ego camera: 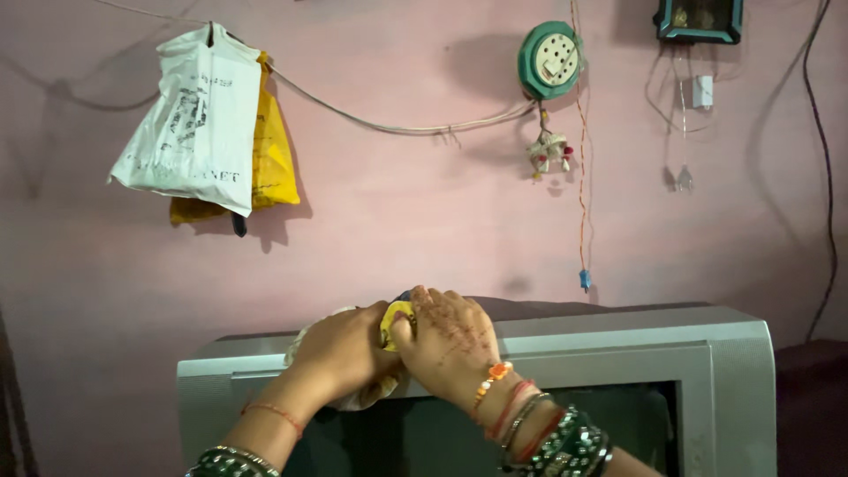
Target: The person wipes the front screen, top, sides, and back casing of a large television using a cloth.
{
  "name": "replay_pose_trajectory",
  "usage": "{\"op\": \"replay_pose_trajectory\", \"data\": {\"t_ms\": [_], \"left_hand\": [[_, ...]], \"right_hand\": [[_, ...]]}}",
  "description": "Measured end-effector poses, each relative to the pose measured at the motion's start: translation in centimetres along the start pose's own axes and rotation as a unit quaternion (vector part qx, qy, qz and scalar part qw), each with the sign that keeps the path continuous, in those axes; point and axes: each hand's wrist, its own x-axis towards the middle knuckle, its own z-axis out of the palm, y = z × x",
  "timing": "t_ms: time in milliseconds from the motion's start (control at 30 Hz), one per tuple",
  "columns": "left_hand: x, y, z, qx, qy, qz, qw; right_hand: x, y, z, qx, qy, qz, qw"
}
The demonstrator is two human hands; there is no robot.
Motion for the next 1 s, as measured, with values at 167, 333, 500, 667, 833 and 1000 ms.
{"op": "replay_pose_trajectory", "data": {"t_ms": [167,333,500,667,833,1000], "left_hand": [[0.8,2.9,1.4,0.003,0.025,0.040,0.999],[3.3,11.3,4.0,-0.008,-0.055,0.094,0.994],[6.7,20.4,8.2,-0.056,-0.012,0.179,0.982],[8.7,26.6,10.1,-0.089,-0.024,0.201,0.975],[7.6,25.3,8.6,-0.057,-0.023,0.224,0.973],[4.9,20.5,5.3,-0.078,-0.120,0.182,0.973]], "right_hand": [[-1.0,5.6,0.2,-0.043,0.063,-0.065,0.995],[-2.8,13.9,-3.8,-0.113,0.004,0.012,0.993],[-5.7,22.5,-8.9,-0.142,0.045,0.086,0.985],[-7.0,26.5,-11.3,-0.176,0.025,0.161,0.971],[-6.5,22.7,-11.4,-0.165,0.026,0.236,0.957],[-5.6,18.5,-9.5,-0.176,0.046,0.138,0.974]]}}
